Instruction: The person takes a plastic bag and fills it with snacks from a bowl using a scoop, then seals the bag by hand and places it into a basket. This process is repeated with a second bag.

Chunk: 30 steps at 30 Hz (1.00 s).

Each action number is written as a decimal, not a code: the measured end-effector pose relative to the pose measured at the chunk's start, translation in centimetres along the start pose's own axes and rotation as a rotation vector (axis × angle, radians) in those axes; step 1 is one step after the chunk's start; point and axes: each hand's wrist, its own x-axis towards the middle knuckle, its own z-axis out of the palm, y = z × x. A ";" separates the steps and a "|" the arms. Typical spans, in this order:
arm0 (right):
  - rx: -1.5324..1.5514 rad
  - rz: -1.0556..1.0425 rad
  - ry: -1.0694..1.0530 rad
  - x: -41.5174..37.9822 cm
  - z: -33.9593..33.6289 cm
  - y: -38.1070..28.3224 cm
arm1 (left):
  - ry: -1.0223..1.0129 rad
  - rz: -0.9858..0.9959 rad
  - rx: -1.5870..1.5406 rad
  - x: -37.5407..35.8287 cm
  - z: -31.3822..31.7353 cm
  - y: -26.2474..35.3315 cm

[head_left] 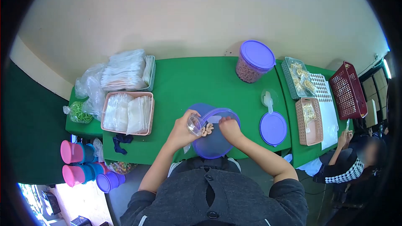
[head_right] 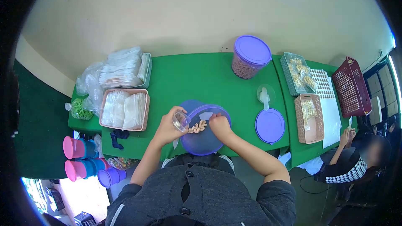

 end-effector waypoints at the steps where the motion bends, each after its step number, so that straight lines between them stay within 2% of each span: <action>1: 0.000 0.001 0.001 -0.1 1.1 0.1 | -0.016 -0.008 0.005 -0.1 0.1 0.3; 3: 0.216 -0.080 0.041 -0.6 3.3 0.0 | -0.032 -0.021 0.010 -0.2 0.6 0.4; 4: 0.218 -0.082 0.040 -0.7 4.2 -0.6 | -0.012 -0.014 -0.003 -0.3 1.0 0.0; 6: 0.729 -0.017 -0.078 -0.6 5.9 -2.4 | 0.007 -0.008 -0.017 -0.6 1.8 -0.5; 7: 0.729 -0.019 -0.076 -0.5 6.5 -3.4 | 0.036 -0.032 -0.040 -0.6 2.0 -0.6; 9: 1.651 0.058 -0.332 0.2 7.1 -5.5 | 0.067 -0.053 -0.060 -0.6 2.1 -0.9; 10: 1.653 0.057 -0.332 0.6 6.3 -6.0 | 0.088 -0.076 -0.092 -0.7 2.0 -1.1; 12: 2.041 0.283 -0.347 0.8 4.7 -6.7 | 0.110 -0.101 -0.121 -0.8 1.8 -1.5; 16: 2.229 0.338 -0.234 0.9 2.0 -4.9 | 0.166 -0.107 -0.202 -0.7 1.0 -2.4; 20: 2.121 0.364 -0.229 0.0 -0.6 -2.3 | 0.196 -0.075 -0.223 -0.4 0.1 -4.1; 22: 2.063 0.347 -0.154 -0.7 -2.2 -1.2 | 0.193 -0.116 -0.293 -0.3 0.2 -4.7; 26: 1.985 0.331 -0.242 -2.0 -5.2 0.4 | 0.181 -0.207 -0.379 -0.3 0.9 -7.1; 30: 1.940 0.278 -0.216 -3.2 -6.9 1.3 | 0.200 -0.179 -0.334 -0.4 0.8 -8.9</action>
